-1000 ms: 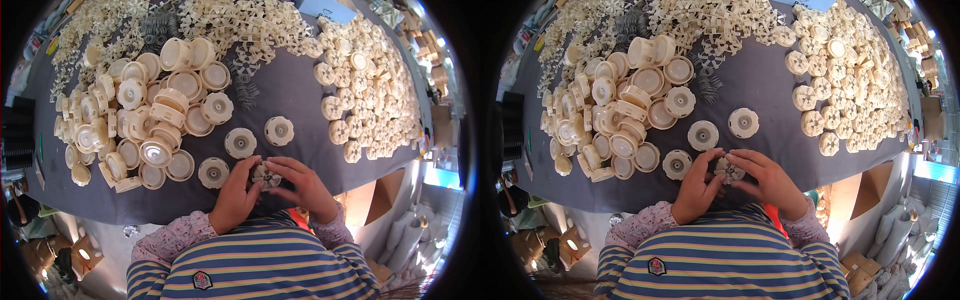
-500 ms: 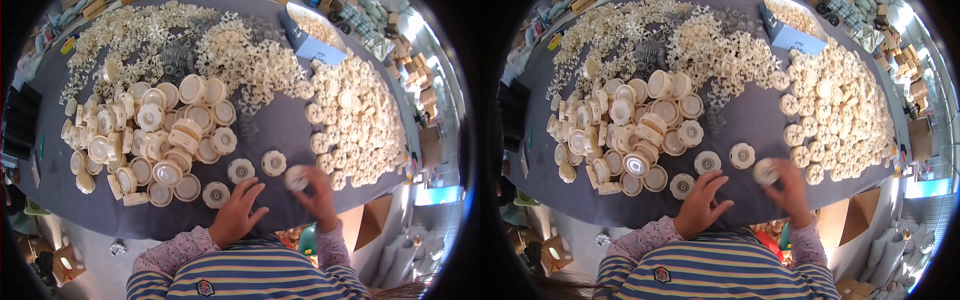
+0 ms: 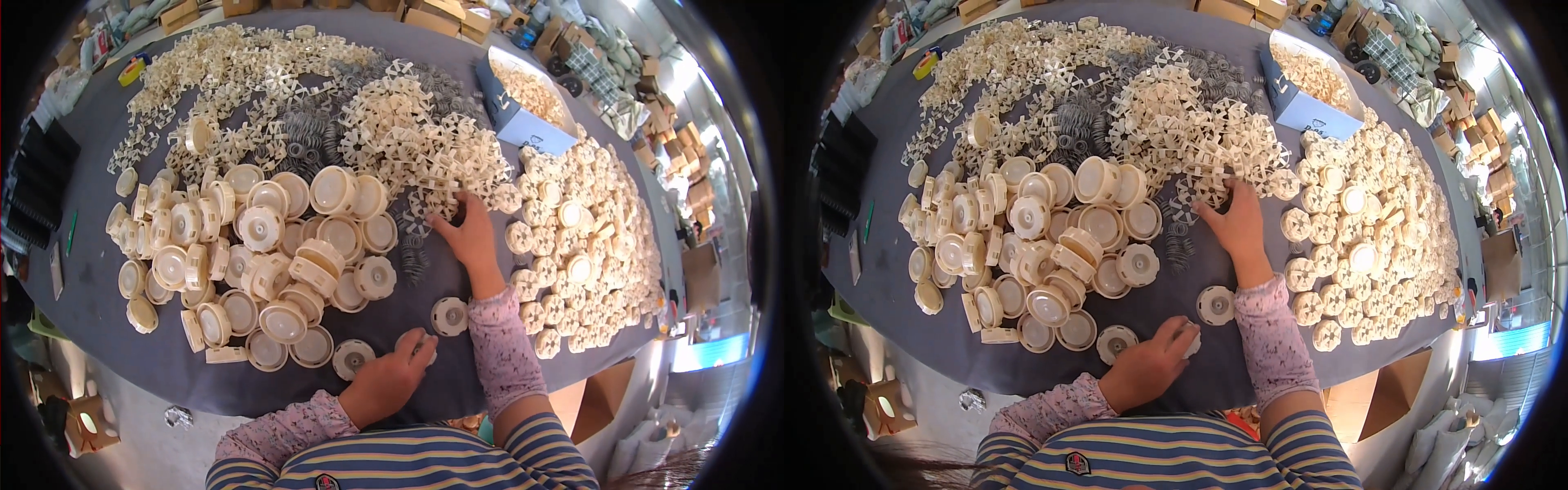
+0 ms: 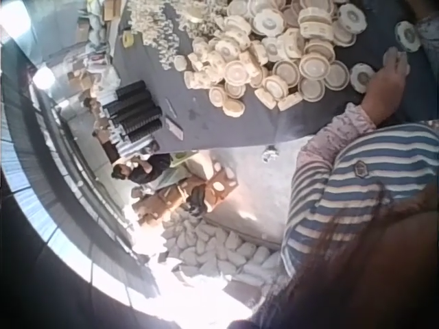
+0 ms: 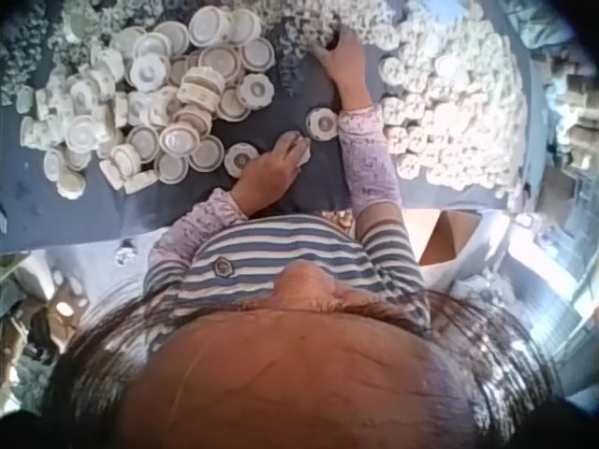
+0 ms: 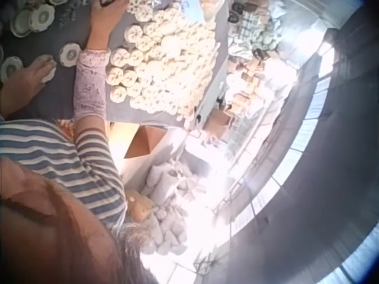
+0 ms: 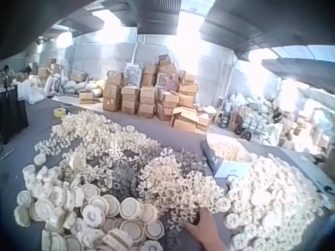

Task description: The person scoops plastic parts from a box onto a table using a scoop, then assembles plastic mechanisms by hand by inserting springs and wheel-shaped caps into round base components.

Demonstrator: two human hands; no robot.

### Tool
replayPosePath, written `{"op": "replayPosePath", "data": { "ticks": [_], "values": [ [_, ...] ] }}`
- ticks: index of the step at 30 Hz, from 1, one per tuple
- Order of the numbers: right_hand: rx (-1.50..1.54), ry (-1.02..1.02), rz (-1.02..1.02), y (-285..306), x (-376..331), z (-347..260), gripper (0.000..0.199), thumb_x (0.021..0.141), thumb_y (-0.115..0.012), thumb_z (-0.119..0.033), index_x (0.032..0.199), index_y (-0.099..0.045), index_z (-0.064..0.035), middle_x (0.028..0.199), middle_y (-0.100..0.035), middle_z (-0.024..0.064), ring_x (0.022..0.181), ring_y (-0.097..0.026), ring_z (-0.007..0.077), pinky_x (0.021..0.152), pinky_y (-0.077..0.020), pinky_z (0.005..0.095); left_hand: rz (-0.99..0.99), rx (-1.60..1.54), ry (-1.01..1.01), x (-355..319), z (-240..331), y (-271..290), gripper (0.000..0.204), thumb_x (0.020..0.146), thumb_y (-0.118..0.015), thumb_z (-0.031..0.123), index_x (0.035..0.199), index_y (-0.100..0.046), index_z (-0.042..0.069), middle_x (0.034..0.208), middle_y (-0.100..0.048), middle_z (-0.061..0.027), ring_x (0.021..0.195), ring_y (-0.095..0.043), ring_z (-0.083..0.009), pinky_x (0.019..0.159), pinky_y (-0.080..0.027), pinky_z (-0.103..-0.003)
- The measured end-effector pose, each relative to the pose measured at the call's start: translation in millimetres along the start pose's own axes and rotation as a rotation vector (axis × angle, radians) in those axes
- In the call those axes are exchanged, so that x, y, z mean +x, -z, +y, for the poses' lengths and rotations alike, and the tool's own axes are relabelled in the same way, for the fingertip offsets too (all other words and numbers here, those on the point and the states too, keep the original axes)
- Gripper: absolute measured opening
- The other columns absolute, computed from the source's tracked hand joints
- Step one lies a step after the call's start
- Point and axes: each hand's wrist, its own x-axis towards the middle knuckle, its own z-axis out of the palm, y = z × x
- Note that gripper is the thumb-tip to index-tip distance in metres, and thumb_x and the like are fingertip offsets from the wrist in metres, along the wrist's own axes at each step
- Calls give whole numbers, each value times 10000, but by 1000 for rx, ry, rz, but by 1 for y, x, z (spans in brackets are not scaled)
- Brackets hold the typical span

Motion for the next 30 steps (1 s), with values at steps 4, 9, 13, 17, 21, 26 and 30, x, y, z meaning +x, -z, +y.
{"op": "replayPosePath", "data": {
  "ticks": [4, 9, 13, 17, 21, 26, 30],
  "values": [
    [26, 202, -123, 16, -2, 18, 590, 800, -915, -248, 1272, -646, -20, 1143, -631, 147, 1025, -659, 288, 886, -540, 354, -40, 41, -2, -1, 3, 3, 573, 906, -769, 134, 1436, -578, 30, 1443, -536, -185, 929, -768, -295, 667, -621, -365],
    [565, -103, -436, 72, -66, 35, 660, 768, -931, -74, 1347, -615, -49, 1247, -612, 28, 1088, -631, 144, 898, -540, 330, 1, 32, -44, -6, 5, 3, 485, 966, -694, 148, 1425, -589, 32, 1408, -565, -200, 801, -755, -272, 616, -607, -354],
    [709, -216, -252, 91, -92, 27, 752, 800, -833, 111, 1457, -516, -67, 1296, -598, 21, 1177, -623, 133, 980, -542, 295, -17, -8, -10, -2, 7, -1, 593, 910, -763, 124, 1455, -548, 29, 1447, -512, -213, 986, -752, -340, 745, -634, -383],
    [693, -253, -164, 143, -140, 21, 730, 793, -819, 109, 1443, -525, -48, 1346, -605, 72, 1206, -639, 171, 1016, -548, 319, 19, 17, 53, -1, 4, 0, 612, 908, -771, 116, 1468, -541, 30, 1525, -475, -218, 1068, -735, -362, 790, -634, -384],
    [232, -217, -348, 177, -211, 29, 770, 732, -884, 13, 1437, -581, -45, 1366, -576, 102, 1143, -641, 204, 914, -563, 312, 126, 155, 50, 3, 8, 3, 644, 915, -768, 113, 1502, -520, 21, 1540, -484, -211, 1163, -714, -368, 827, -630, -377],
    [90, -178, -272, 178, -220, 16, 731, 719, -906, -41, 1401, -642, -46, 1296, -607, 105, 1034, -649, 213, 817, -544, 302, 58, -202, 25, 19, 34, -34, 786, 891, -829, 208, 1540, -434, 5, 1480, -515, -224, 1223, -663, -399, 885, -613, -415],
    [108, -225, -269, 175, -222, 18, 656, 727, -893, -31, 1347, -681, -33, 1274, -634, 106, 991, -670, 209, 812, -559, 312, 59, -155, 57, 31, 29, -50, 769, 891, -813, 179, 1535, -423, 21, 1438, -539, -193, 1053, -727, -378, 789, -619, -413]
  ]
}}
